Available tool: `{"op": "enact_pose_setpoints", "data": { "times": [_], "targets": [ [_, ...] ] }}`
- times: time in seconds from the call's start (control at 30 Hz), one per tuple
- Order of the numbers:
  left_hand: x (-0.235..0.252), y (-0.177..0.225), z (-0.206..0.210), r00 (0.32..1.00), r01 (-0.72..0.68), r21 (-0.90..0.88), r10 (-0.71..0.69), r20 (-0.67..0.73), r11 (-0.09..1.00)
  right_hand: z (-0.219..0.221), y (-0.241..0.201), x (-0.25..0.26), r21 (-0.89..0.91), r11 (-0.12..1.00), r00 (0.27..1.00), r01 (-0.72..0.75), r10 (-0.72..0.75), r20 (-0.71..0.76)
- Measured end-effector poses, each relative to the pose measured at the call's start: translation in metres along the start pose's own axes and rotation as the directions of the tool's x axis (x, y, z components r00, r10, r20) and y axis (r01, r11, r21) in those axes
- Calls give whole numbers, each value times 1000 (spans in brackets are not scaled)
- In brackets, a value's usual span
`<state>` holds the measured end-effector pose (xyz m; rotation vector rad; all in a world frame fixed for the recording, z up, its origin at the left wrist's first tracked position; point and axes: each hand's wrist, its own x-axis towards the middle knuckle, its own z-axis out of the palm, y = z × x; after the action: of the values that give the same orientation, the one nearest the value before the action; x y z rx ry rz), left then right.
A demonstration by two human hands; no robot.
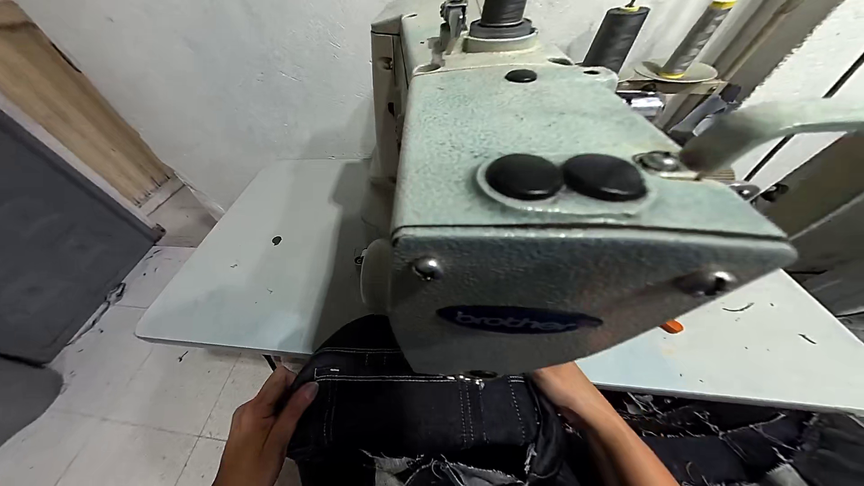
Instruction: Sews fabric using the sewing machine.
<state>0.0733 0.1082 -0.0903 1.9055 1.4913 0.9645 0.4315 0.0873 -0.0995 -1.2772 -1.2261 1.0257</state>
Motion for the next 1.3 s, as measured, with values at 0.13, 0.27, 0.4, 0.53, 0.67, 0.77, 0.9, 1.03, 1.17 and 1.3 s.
{"op": "enact_pose_setpoints", "data": {
  "times": [0.13, 0.27, 0.4, 0.53, 0.67, 0.77, 0.9, 1.03, 1.17, 1.3],
  "targets": [
    [4, -2, -1, 1000, -7, -29, 7, 22, 1000, -1, 5, -2, 26, 996, 996, 83, -84, 25],
    [4, -7, -1, 1000, -18, -38, 19, 15, 999, 0, 5, -3, 14, 994, 994, 109, -110, 27],
    [4, -5, -2, 999, -28, -23, 28, 27, 999, -1, 4, -4, 19, 996, 996, 88, -88, 24],
    [5, -6, -3, 999, -36, -13, 36, 30, 999, -3, 6, -3, 5, 989, 989, 145, -145, 36],
    [5, -7, -7, 998, -17, 18, 16, 63, 1000, -10, 9, -4, -26, 985, 983, 170, -167, 78],
    [7, -12, -16, 993, -24, -74, 32, 111, 997, -31, 16, -2, -242, 957, 985, 161, -170, -16],
    [14, -43, -26, 996, 81, -351, -87, -1, 933, -65, 14, 22, -787, 587, 937, -188, -134, -323],
    [3, -88, -16, 887, 459, -107, -448, 113, 882, -91, 28, 34, -821, 360, 875, -443, -27, -484],
    [-42, -165, 31, 880, 461, -267, -399, 257, 846, -103, 40, 32, -820, 342, 873, -460, 2, -489],
    [-47, -145, 66, 837, 496, -607, -529, 142, 621, -96, 32, 28, -775, 477, 884, -415, 8, -468]
  ]
}}
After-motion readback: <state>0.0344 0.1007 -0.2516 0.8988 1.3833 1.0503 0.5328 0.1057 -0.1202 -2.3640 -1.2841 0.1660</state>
